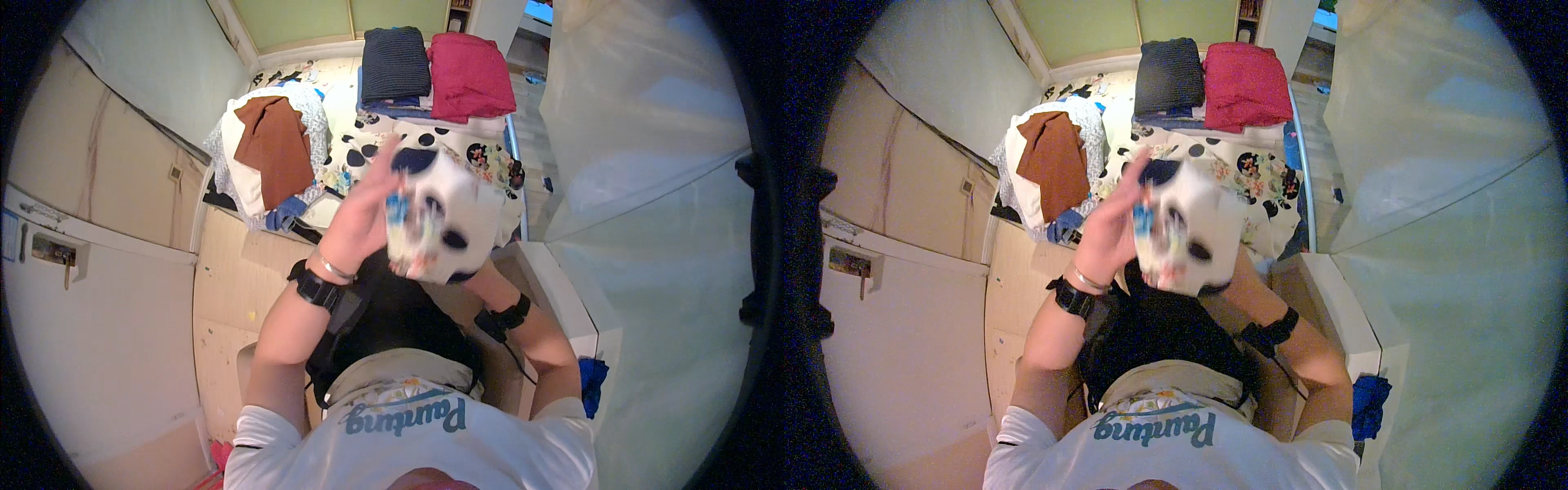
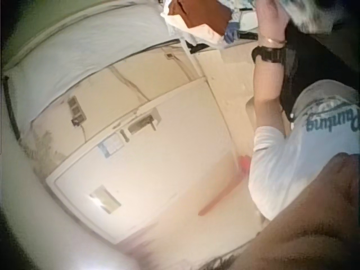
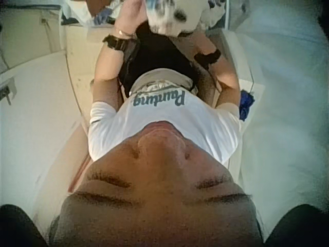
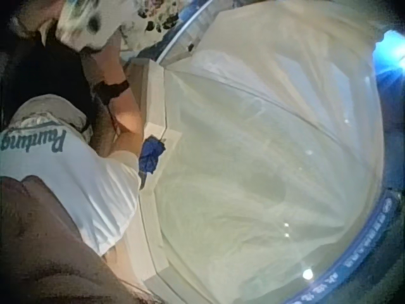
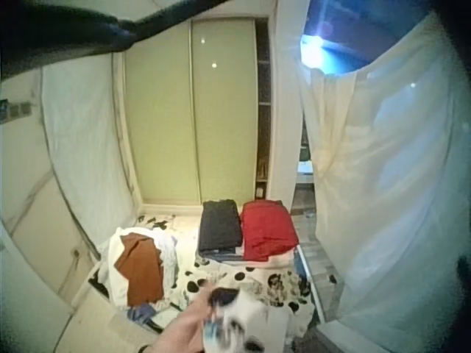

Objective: The person folds various clothing items one by one on a table, including a cream-colored shirt, a red shirt, a patterned shirt, a brown shirt, and a white shirt. Each item is smoothed and folded into a neat stack.

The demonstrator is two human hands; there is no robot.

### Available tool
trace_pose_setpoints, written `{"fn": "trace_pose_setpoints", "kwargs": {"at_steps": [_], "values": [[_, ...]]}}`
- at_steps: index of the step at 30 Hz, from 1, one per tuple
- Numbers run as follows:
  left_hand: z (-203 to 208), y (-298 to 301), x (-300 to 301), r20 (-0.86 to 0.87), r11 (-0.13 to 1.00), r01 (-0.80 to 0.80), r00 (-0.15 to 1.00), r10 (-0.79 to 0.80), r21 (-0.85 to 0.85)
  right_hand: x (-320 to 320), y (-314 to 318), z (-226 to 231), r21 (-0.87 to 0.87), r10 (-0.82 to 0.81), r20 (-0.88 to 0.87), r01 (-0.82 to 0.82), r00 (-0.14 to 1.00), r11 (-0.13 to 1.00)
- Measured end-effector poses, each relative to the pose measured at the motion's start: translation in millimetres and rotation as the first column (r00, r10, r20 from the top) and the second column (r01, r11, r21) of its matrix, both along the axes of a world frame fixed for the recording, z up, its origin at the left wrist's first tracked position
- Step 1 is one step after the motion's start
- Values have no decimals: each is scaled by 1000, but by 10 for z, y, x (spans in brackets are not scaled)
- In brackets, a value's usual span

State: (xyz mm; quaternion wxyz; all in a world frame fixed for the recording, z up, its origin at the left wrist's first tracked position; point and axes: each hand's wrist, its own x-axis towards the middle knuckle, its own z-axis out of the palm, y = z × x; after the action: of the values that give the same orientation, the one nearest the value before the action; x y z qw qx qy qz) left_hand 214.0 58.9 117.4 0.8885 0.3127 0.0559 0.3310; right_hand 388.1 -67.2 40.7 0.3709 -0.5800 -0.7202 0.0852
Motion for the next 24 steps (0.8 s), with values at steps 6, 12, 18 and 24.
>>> {"fn": "trace_pose_setpoints", "kwargs": {"at_steps": [6,12,18,24], "values": [[-376,718,230,-139,806,-408,911,387,-430,376,129,-275,-416,-416,-423,235,805,878],[-1083,210,304,-743,904,-427,601,295,14,662,104,-515,-451,-499,-382,315,778,835],[-970,141,399,-761,987,-152,645,66,-44,618,304,-45,-221,-488,-255,442,835,870],[-1027,212,426,-747,975,-197,632,207,103,985,656,54,-404,-483,32,453,875,795]]}}
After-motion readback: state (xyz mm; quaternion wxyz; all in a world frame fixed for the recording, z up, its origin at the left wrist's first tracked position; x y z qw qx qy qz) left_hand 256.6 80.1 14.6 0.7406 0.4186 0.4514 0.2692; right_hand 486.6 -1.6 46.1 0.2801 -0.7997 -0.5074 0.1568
